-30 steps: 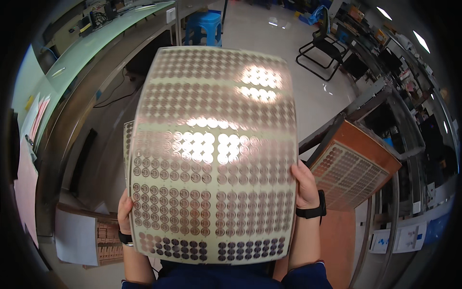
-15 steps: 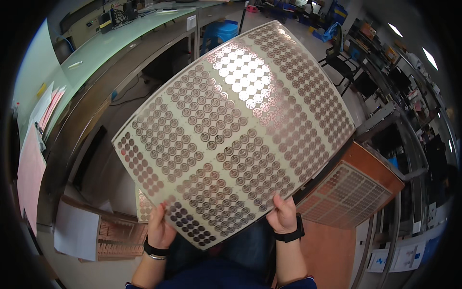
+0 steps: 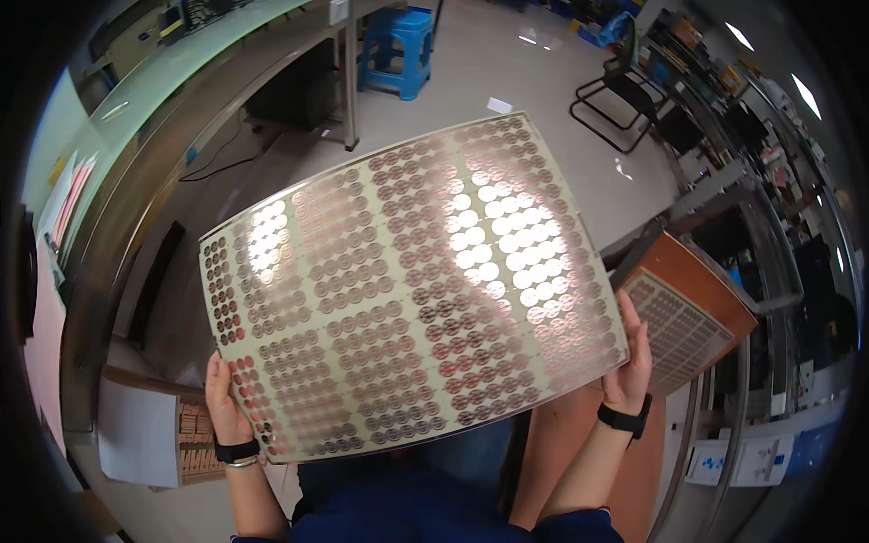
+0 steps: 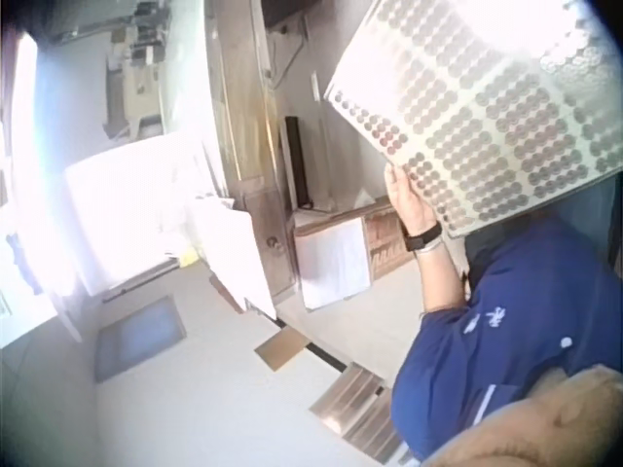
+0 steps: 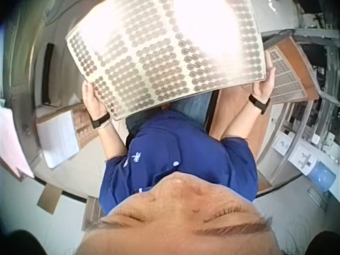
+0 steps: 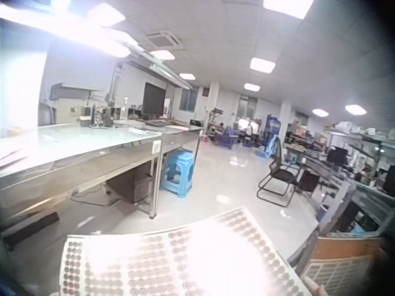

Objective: The recorder is inspecting and marking large printed sheets containing many small circular components, possibly circuits or gaskets.

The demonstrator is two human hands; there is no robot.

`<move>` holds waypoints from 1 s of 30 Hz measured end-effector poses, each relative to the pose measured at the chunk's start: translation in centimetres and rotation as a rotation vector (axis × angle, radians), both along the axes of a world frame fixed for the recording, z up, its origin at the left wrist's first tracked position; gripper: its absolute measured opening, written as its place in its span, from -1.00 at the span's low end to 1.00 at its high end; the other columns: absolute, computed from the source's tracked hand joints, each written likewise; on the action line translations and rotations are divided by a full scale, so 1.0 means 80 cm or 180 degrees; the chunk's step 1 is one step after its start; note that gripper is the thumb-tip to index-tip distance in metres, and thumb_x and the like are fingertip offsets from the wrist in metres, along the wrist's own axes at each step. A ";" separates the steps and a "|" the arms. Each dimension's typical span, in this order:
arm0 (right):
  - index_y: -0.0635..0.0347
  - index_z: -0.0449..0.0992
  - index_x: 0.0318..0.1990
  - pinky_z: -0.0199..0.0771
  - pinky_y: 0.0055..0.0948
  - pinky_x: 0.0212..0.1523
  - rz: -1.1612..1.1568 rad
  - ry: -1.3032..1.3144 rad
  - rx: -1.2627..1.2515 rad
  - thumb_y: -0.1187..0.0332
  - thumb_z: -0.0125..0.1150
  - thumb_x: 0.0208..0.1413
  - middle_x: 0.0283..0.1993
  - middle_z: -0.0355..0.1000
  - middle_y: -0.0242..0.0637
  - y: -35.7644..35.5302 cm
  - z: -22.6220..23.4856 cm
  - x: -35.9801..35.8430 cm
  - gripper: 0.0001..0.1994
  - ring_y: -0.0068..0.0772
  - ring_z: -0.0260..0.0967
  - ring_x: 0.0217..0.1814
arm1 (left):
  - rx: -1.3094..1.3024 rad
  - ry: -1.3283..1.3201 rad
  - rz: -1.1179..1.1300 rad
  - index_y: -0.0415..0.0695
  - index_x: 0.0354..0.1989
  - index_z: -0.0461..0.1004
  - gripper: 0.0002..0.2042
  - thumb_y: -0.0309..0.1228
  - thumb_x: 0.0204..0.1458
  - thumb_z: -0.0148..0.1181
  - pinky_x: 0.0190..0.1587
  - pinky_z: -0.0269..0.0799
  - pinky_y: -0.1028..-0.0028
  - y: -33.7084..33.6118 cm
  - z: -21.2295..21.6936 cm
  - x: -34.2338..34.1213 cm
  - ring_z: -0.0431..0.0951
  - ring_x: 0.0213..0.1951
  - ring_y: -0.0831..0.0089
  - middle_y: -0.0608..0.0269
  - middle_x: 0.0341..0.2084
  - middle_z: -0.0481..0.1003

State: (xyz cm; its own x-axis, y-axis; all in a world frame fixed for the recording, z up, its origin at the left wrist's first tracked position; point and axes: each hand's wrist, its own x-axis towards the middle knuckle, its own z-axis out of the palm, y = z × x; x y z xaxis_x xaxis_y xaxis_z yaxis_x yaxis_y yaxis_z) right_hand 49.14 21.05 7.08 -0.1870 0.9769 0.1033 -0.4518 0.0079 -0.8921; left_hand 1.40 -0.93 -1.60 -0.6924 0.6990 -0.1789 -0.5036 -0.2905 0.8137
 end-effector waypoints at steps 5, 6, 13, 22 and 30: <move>0.48 0.12 0.32 0.22 -0.37 0.29 0.0087 -0.1190 0.0304 0.08 -0.12 0.35 0.32 0.23 -0.01 -0.002 0.015 -0.015 -0.39 -0.28 0.27 0.28 | -0.0224 0.0241 -0.0075 -0.30 0.10 0.34 -0.70 -0.37 0.31 -0.08 -0.06 0.49 0.47 -0.007 -0.008 -0.018 0.56 -0.11 0.49 0.17 -0.06 0.51; 0.52 0.22 0.26 0.24 -0.41 0.25 0.0172 -0.1215 0.0270 0.11 -0.03 0.32 0.27 0.29 -0.04 0.000 0.014 -0.018 -0.41 -0.32 0.29 0.25 | -0.0297 0.0323 -0.0061 -0.31 0.11 0.34 -0.68 -0.36 0.31 -0.08 -0.07 0.49 0.47 -0.010 -0.009 -0.020 0.56 -0.11 0.49 0.17 -0.07 0.51; 0.48 0.32 0.20 0.36 -0.45 0.13 0.0426 -0.0912 -0.0240 0.26 0.02 0.31 0.14 0.41 -0.14 -0.001 0.006 -0.023 -0.54 -0.43 0.39 0.11 | -0.0528 0.0500 -0.0163 -0.28 0.14 0.32 -0.65 -0.30 0.30 -0.05 -0.08 0.49 0.51 -0.019 -0.025 -0.035 0.55 -0.11 0.52 0.23 -0.07 0.50; 0.40 0.39 0.17 0.38 -0.45 0.10 0.0398 -0.1270 -0.0247 0.29 0.03 0.31 0.10 0.45 -0.19 -0.001 0.006 -0.030 -0.60 -0.45 0.41 0.08 | -0.0831 0.0749 -0.0010 -0.27 0.18 0.31 -0.63 -0.30 0.30 -0.05 -0.01 0.46 0.46 -0.018 -0.019 -0.036 0.52 -0.04 0.49 0.21 0.00 0.47; 0.25 0.34 0.21 0.40 -0.51 0.04 0.0318 -0.0943 -0.0209 0.26 0.09 0.29 0.03 0.47 -0.28 0.016 -0.020 -0.012 -0.59 -0.54 0.41 0.01 | -0.0560 0.0808 0.0241 -0.21 0.11 0.34 -0.66 -0.24 0.32 -0.08 -0.05 0.48 0.44 -0.015 -0.014 -0.042 0.52 -0.09 0.50 0.26 -0.07 0.48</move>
